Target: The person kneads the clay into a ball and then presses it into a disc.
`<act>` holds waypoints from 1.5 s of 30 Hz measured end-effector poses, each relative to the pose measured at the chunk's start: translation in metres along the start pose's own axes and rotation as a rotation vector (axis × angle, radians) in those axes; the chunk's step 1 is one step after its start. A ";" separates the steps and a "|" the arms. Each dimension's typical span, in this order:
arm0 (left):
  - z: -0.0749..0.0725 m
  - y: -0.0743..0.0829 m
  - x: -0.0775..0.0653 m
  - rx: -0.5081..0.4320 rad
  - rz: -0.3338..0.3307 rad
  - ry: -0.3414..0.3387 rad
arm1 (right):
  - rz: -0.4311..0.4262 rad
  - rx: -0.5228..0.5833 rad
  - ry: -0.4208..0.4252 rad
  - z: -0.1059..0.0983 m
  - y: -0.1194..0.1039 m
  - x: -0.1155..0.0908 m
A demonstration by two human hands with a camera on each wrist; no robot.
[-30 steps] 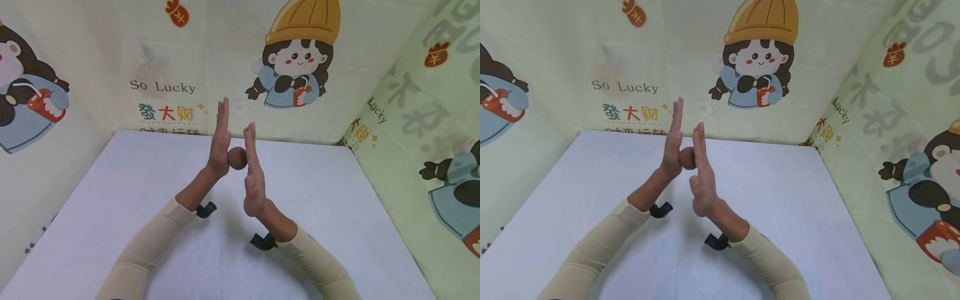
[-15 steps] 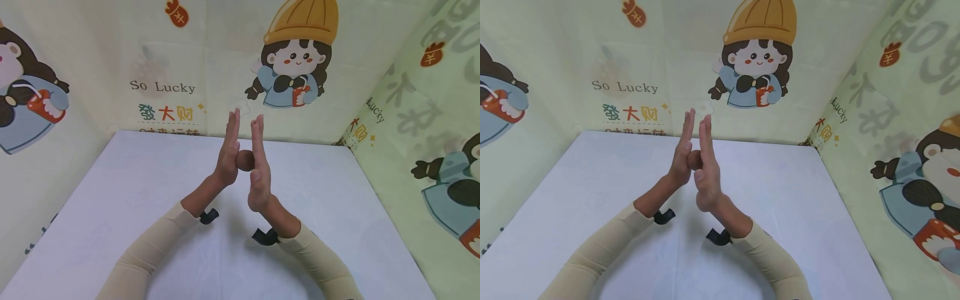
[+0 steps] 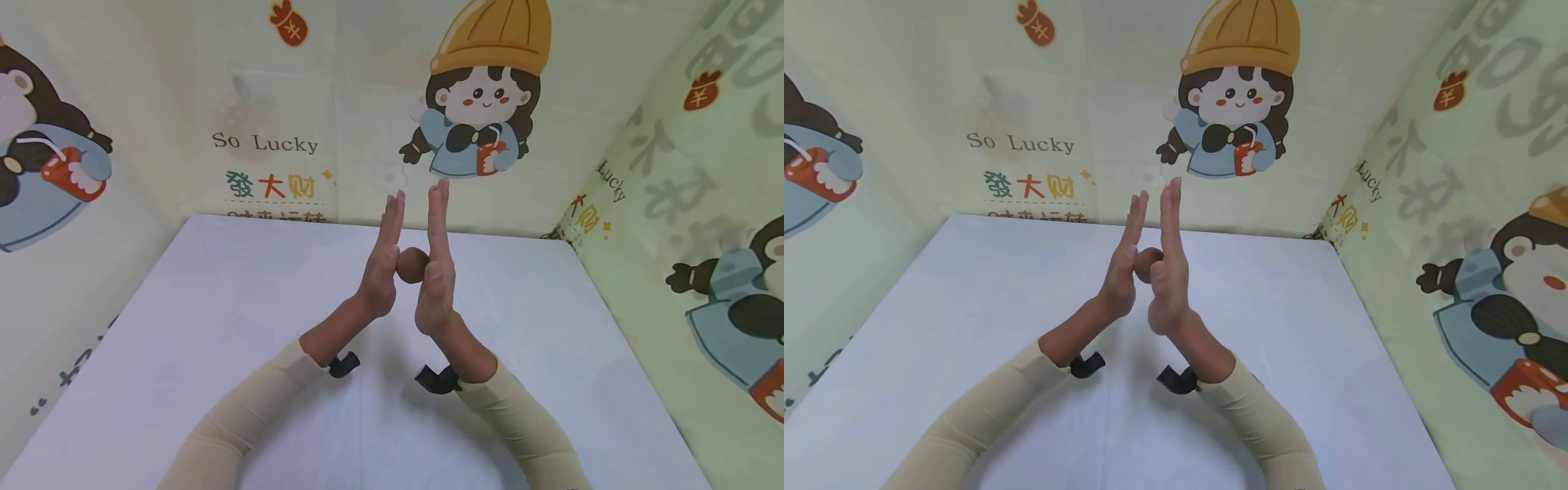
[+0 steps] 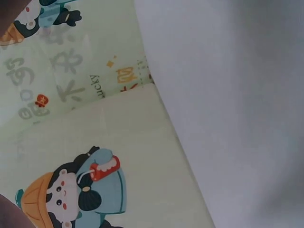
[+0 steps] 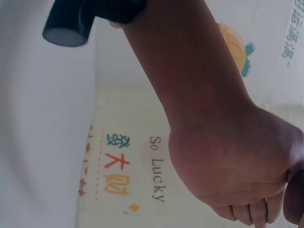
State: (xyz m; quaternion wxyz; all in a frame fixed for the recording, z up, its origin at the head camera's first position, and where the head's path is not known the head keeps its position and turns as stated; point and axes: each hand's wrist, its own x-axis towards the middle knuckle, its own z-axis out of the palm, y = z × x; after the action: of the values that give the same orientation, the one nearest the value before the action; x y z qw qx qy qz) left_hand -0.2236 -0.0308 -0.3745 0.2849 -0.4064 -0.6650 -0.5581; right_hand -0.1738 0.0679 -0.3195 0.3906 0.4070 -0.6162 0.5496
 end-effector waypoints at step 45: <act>-0.002 0.064 0.020 -0.183 0.071 0.112 | 0.050 0.097 -0.096 0.002 0.031 -0.017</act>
State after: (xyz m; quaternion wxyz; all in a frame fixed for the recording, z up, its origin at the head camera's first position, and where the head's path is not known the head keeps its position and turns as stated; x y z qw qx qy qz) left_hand -0.1794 -0.0251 -0.3245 0.3031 -0.4223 -0.5795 -0.6277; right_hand -0.1962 0.0692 -0.3462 0.3267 0.4355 -0.6169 0.5683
